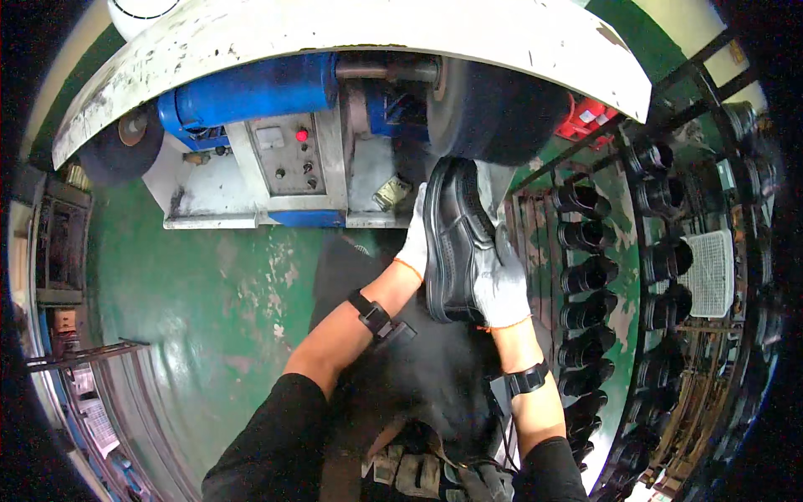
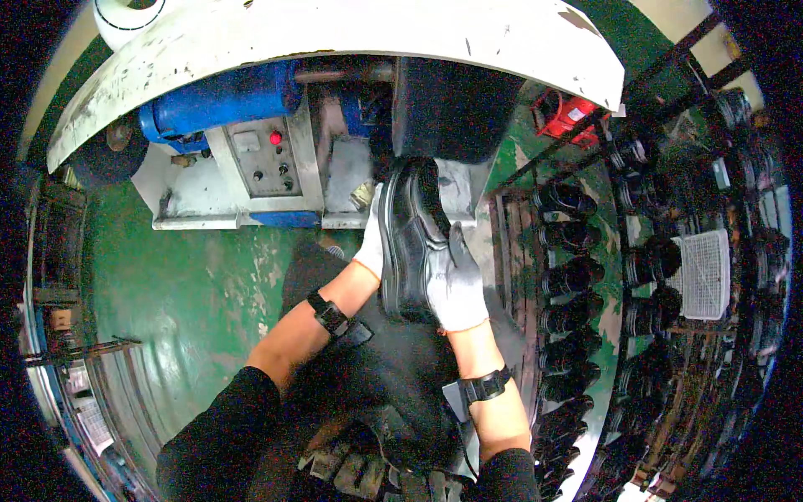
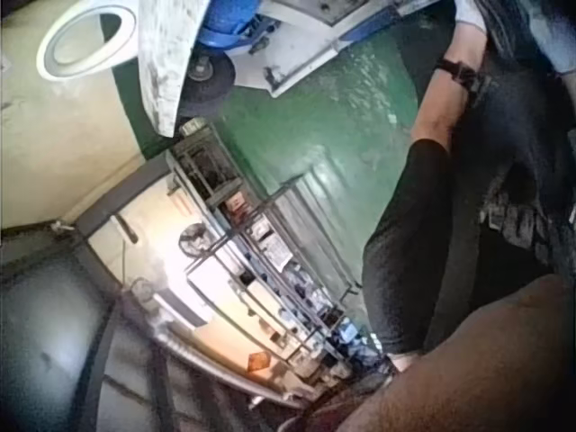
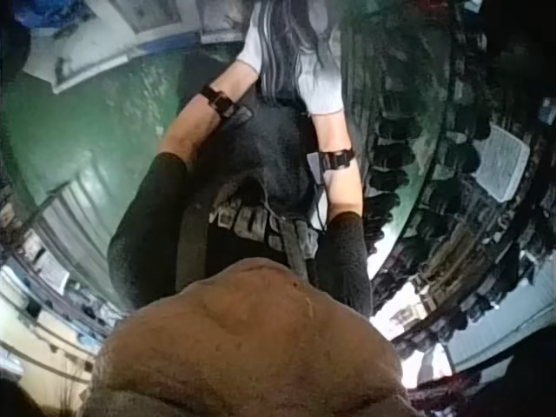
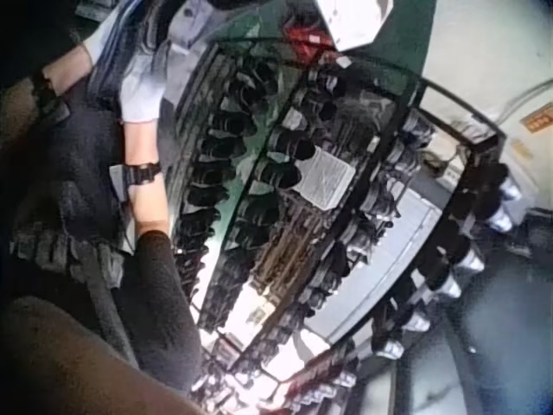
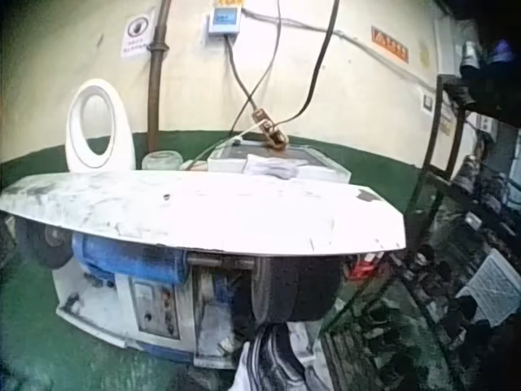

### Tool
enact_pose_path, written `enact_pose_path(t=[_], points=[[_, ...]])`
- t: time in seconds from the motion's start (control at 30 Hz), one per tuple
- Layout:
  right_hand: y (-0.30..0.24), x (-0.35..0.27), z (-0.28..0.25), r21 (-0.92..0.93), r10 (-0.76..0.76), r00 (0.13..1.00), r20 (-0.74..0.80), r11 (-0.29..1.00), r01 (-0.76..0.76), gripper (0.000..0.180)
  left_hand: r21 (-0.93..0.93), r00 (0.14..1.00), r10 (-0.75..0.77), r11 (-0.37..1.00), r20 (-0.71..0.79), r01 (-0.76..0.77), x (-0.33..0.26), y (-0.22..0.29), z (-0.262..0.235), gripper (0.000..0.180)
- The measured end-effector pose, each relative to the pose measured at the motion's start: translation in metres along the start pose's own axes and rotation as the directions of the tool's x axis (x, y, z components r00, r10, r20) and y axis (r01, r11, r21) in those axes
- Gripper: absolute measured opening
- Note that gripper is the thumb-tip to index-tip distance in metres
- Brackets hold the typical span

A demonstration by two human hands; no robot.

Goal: The worker is using a buffing machine to polish and finish black leather shoes.

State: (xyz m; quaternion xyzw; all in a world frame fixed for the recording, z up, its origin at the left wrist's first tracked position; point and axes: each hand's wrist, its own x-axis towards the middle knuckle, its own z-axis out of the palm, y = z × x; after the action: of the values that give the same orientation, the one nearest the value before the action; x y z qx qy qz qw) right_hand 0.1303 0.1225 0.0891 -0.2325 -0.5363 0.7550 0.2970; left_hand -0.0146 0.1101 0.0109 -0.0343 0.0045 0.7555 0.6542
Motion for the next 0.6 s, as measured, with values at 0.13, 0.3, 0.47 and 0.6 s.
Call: enact_pose_path(t=[0.13,0.3,0.47,0.6], points=[[0.024,0.044,-0.025,-0.117,-0.04,0.997,-0.066,0.993,0.032,0.038,0.165,0.982,0.03,0.986,-0.188,0.002,0.022,0.009,0.0,0.059],[0.025,0.096,-0.028,0.164,0.042,0.996,-0.081,0.986,-0.028,0.038,0.282,0.974,0.073,0.959,-0.212,-0.011,0.063,0.03,-0.029,0.074],[0.051,0.12,-0.053,-0.81,-0.266,0.964,0.005,0.564,0.16,0.034,0.451,0.931,0.232,0.889,-0.283,-0.084,0.083,0.053,-0.029,0.08],[0.044,0.145,-0.056,-0.954,-0.388,0.878,0.279,-0.006,0.3,0.032,0.638,0.866,0.343,0.769,-0.363,-0.037,0.079,0.066,0.015,0.077]])
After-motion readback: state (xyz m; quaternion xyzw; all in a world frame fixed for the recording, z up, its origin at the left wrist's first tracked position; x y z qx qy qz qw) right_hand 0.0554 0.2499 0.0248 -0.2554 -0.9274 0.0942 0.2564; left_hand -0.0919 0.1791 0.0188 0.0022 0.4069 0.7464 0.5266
